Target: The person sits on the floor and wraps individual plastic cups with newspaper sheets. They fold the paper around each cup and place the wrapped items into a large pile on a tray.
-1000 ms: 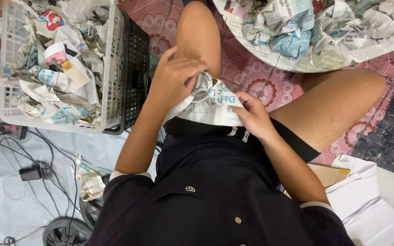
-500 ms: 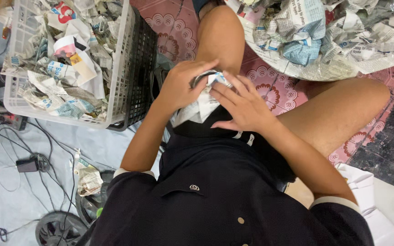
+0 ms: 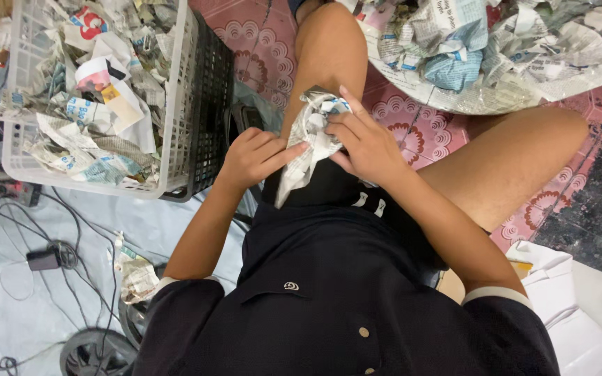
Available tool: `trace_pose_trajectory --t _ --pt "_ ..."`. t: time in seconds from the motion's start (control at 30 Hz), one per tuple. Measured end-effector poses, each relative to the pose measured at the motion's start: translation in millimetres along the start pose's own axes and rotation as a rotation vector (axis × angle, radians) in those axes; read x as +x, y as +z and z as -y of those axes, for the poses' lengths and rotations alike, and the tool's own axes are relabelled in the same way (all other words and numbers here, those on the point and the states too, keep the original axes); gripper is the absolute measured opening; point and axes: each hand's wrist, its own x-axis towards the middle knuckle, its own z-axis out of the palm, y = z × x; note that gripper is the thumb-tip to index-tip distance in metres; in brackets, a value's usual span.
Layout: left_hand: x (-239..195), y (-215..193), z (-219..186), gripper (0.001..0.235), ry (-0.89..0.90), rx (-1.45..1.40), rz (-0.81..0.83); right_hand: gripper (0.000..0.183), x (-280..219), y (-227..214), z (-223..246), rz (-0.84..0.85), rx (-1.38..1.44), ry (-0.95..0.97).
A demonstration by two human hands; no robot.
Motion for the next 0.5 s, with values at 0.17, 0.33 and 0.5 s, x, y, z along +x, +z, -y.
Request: trace_pose_trajectory --t 0.17,0.33,0.5 --pt "38 -1 2 0.030 0.024 -0.074 -0.137 0.039 -2 11 5 -0.129 -0.008 -0.004" --pt "66 20 -6 0.032 -0.364 -0.315 -0.025 0.027 -18 23 -6 -0.124 0.041 -0.005" --pt "71 28 -11 0.032 -0.588 -0.311 0.125 0.033 -29 39 -9 -0.366 -0.252 -0.164"
